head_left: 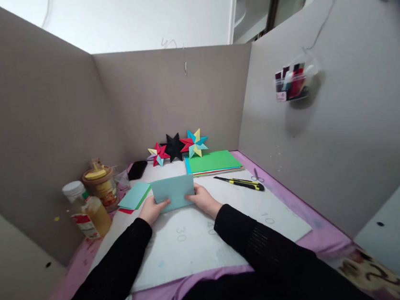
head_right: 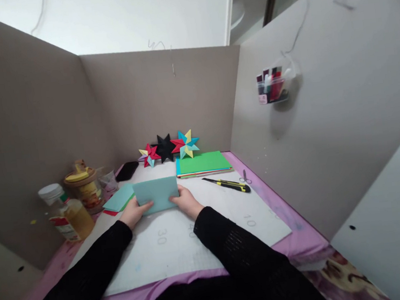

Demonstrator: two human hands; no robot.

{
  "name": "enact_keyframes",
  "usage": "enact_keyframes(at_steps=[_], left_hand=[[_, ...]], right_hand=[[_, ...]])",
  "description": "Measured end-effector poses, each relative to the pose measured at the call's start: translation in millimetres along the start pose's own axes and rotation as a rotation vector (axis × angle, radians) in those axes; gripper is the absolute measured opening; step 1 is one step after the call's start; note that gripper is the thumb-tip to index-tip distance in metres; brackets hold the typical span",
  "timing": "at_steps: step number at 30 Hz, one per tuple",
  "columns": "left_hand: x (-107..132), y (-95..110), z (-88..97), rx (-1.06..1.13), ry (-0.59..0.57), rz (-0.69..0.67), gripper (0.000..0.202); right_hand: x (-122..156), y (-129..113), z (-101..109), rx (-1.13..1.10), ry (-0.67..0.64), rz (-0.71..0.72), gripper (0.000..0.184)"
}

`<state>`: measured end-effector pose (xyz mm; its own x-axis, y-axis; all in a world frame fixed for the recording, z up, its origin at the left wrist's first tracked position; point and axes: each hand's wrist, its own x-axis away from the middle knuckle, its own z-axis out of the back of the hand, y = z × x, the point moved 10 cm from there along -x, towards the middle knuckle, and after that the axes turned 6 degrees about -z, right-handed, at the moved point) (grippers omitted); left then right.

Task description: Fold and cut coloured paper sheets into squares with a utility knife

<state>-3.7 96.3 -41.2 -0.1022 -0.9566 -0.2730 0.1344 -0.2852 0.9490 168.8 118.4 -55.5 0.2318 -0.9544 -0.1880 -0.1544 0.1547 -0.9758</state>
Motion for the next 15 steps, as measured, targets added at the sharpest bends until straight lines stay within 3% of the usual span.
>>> enact_keyframes(at_steps=[7, 15], left_hand=[[-2, -16, -3.0, -0.036, -0.152, 0.039, 0.054], [-5, -28, -2.8, -0.06, -0.179, 0.042, 0.047]], right_hand=[[-6, 11, 11, 0.024, 0.065, -0.01, 0.029], [-6, 17, 11, 0.017, 0.044, -0.053, 0.033]])
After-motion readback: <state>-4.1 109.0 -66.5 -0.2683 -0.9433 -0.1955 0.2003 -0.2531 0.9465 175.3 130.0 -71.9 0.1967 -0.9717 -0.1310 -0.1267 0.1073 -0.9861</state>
